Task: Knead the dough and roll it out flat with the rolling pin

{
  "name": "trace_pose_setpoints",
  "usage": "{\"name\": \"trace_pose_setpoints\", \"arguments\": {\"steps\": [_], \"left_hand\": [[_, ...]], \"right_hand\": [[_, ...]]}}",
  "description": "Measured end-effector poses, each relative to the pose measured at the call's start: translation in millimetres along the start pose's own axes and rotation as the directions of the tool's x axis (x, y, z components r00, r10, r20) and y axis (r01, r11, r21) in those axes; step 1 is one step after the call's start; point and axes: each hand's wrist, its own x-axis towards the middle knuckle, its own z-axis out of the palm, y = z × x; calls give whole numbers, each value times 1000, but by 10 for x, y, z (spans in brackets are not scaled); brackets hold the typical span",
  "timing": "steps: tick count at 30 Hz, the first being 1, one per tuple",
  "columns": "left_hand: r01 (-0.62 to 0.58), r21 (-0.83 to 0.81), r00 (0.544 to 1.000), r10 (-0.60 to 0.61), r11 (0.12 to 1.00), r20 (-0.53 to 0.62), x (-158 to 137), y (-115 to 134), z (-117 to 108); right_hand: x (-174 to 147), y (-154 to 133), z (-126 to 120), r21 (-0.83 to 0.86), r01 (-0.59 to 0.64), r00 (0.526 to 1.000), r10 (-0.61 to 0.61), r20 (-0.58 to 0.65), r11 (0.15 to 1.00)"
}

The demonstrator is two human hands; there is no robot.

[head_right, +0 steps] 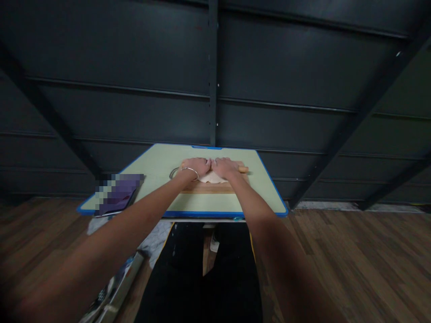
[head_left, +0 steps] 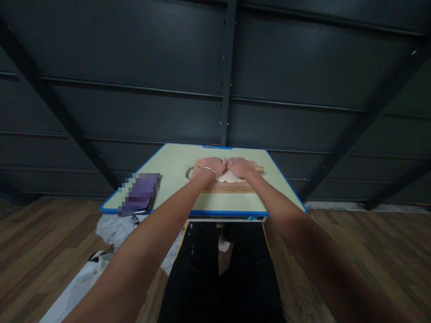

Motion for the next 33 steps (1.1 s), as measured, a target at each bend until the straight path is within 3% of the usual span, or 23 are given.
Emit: {"name": "trace_pose_setpoints", "arguments": {"steps": [9,20,33], "left_hand": [[10,-42,996,-14,999,-83,-3,-31,106],[-55,39,994,58,998,-93,-284,29,-24],[-103,61,987,110,993,-119,-398,-5,-30]], "right_hand": [[-113,-38,8,48,-48,998,51,-48,998],[-250,-101,-9,88,-81,992,89,-91,993],[-293,-104,84,43,-116,983,121,-135,992]]}}
